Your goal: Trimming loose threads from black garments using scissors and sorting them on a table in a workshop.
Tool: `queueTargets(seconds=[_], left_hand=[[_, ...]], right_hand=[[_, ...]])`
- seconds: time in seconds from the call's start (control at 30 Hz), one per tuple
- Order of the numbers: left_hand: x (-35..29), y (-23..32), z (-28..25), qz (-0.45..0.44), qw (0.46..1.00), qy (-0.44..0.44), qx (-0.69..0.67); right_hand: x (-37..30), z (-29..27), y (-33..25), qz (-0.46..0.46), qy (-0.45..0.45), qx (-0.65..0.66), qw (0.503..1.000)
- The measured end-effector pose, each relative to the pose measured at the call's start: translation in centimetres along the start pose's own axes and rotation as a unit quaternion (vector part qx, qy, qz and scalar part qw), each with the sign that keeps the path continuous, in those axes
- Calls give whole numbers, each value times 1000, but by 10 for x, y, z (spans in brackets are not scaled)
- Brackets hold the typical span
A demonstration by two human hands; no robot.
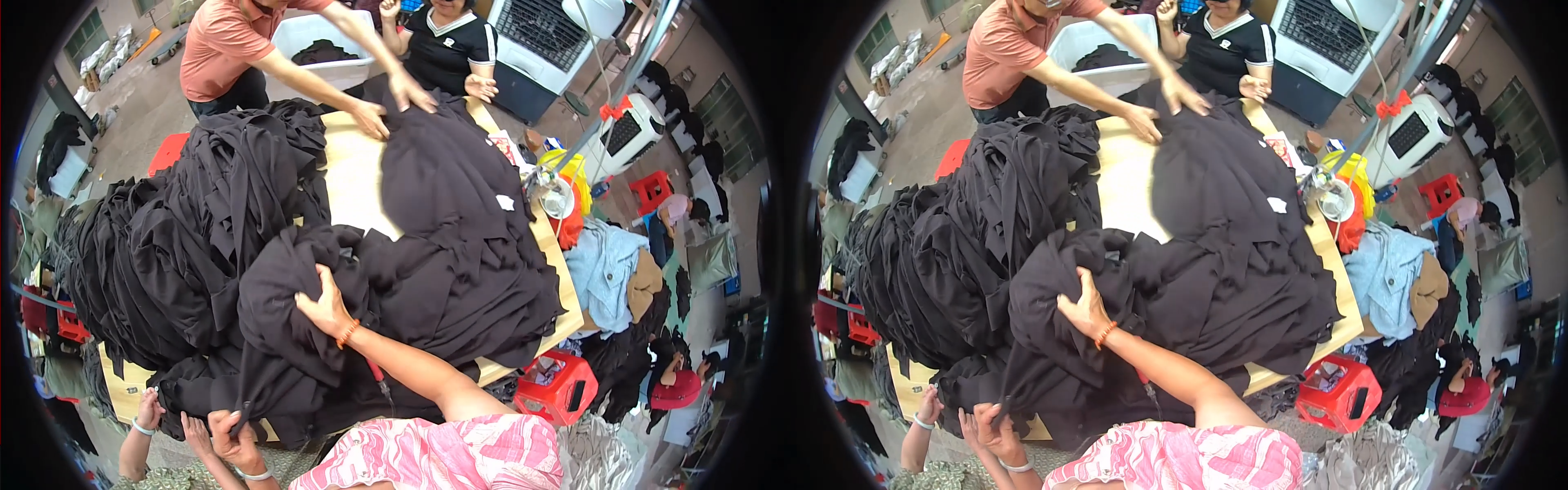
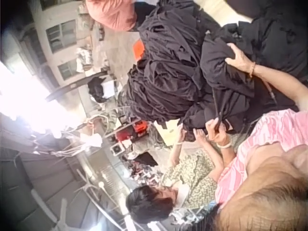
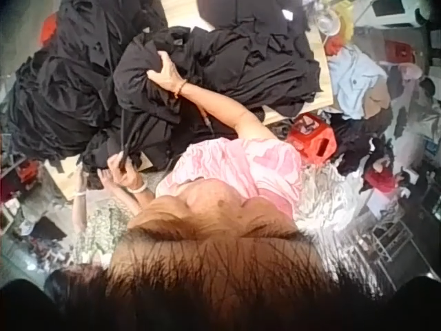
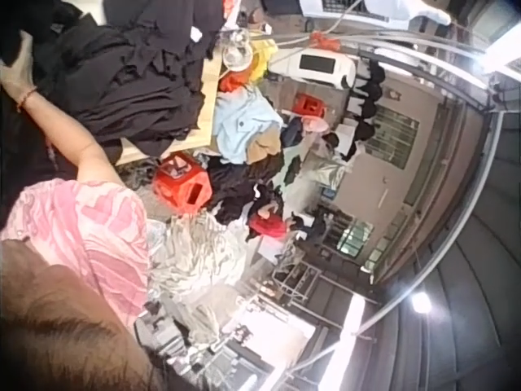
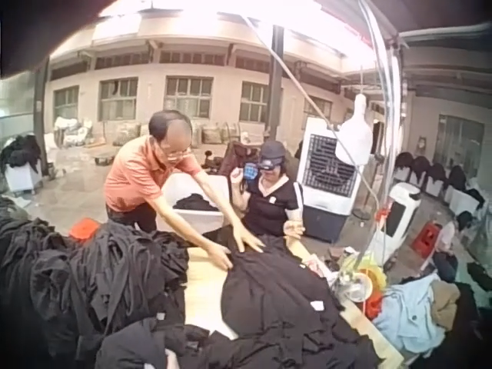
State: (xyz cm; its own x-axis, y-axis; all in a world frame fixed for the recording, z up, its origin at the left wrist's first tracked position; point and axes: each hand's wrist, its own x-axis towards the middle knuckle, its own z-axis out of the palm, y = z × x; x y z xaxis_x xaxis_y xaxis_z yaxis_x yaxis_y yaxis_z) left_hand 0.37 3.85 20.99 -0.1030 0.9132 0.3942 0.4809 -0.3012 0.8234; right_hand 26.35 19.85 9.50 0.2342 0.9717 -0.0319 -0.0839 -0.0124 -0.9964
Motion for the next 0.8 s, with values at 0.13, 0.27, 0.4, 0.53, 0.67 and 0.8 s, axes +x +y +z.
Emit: queueTargets(seconds=[0.13,0.27,0.4,0.53,0.67,0.8], left_hand=[[-4,0,-29,-12,998,63,-10],[-3,-15,-72,54,981,172,-78],[22,12,-91,208,950,216,-85],[67,95,-55,245,908,310,-140],[134,89,-97,294,897,330,-29],[70,107,-147,354,869,340,55]], right_hand=[[15,-4,63,23,91,-184,978],[13,6,74,45,52,-238,969],[21,7,77,-26,94,-207,973],[33,-39,66,-46,188,-148,970],[42,-81,109,-12,190,-148,970],[13,-70,22,149,-42,-530,834]])
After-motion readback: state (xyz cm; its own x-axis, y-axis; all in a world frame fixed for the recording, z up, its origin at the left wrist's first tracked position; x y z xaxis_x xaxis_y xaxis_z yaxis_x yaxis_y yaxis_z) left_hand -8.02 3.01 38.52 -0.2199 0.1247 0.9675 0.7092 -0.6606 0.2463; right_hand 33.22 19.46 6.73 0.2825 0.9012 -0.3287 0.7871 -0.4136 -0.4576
